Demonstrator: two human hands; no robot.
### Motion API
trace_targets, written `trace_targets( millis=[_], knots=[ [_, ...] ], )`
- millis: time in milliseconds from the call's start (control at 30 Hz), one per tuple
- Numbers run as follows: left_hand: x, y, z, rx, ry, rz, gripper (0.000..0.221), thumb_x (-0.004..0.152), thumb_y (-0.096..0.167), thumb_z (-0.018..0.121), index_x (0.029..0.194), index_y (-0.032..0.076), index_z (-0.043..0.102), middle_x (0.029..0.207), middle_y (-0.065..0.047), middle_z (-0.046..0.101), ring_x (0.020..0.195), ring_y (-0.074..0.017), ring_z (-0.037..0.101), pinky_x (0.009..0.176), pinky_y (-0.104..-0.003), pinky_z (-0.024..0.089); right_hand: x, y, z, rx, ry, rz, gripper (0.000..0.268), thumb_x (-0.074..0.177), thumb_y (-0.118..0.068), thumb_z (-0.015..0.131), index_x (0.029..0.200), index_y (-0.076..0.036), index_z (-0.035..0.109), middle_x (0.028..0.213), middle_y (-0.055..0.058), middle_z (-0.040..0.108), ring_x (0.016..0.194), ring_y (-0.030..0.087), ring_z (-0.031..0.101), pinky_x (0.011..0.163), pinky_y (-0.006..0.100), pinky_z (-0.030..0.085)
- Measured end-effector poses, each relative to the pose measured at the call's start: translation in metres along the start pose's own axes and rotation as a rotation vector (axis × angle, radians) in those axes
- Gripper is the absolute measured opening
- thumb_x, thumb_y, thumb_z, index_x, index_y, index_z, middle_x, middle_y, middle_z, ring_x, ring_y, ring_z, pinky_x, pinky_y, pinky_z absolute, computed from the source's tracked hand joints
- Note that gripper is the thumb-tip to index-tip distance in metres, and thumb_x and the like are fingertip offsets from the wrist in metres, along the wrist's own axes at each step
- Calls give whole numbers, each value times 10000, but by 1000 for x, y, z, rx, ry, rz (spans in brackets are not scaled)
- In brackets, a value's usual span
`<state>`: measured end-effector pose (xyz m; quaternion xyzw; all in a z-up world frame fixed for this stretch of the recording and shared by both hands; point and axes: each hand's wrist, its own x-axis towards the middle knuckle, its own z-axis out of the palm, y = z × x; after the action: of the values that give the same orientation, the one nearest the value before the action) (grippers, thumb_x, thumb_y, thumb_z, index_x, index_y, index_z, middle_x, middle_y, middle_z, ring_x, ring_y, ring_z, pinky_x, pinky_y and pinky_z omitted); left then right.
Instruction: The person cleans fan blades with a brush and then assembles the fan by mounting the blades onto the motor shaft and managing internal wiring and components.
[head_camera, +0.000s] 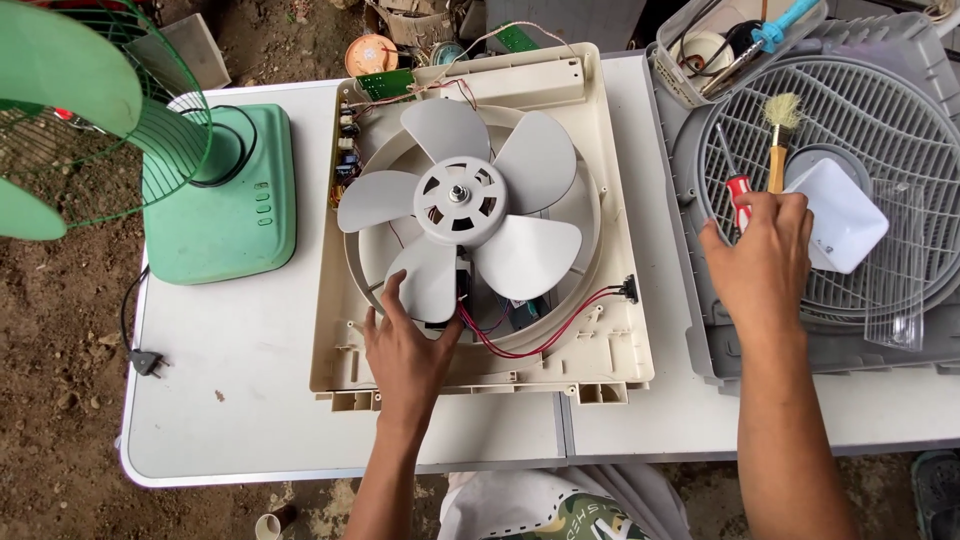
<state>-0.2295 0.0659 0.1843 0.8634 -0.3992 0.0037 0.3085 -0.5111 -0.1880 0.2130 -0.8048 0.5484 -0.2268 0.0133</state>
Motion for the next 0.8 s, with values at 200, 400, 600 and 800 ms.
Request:
trace_targets(
  millis=[200,400,600,800],
  knots=[
    [1,12,-16,-65,59,-94,986,738,436,856,1483,72,322,1065,-306,727,1037,-395,732,1120,-480,400,-38,-79,-1,404,-103,-394,217,850,-188,793,1023,-93,701,989,81,638,1027,327,662,834,472,542],
    [-25,-7,-1,-153,109,-108,1102,725,428,874,1493,13,201,1193,-237,714,1224,-375,637,1100,-517,374,-69,-121,18,299,-99,-577,150,813,-232,790,833,-90,746,817,55,641,932,250,685,779,386,567],
    [-41,-10,7,-184,79,-34,1037,752,381,862,1478,-17,238,1218,-255,706,1221,-379,646,1107,-495,372,-67,-114,19,357,-141,-571,190,896,-266,747,873,-78,738,830,71,668,962,264,705,804,385,570],
    [-39,-5,17,-81,87,26,1116,729,436,867,1518,-36,235,1135,-294,724,1174,-377,672,1103,-474,384,-54,-111,-5,284,-333,-624,312,876,-346,737,956,-44,741,979,136,675,1162,336,638,990,485,505]
  ],
)
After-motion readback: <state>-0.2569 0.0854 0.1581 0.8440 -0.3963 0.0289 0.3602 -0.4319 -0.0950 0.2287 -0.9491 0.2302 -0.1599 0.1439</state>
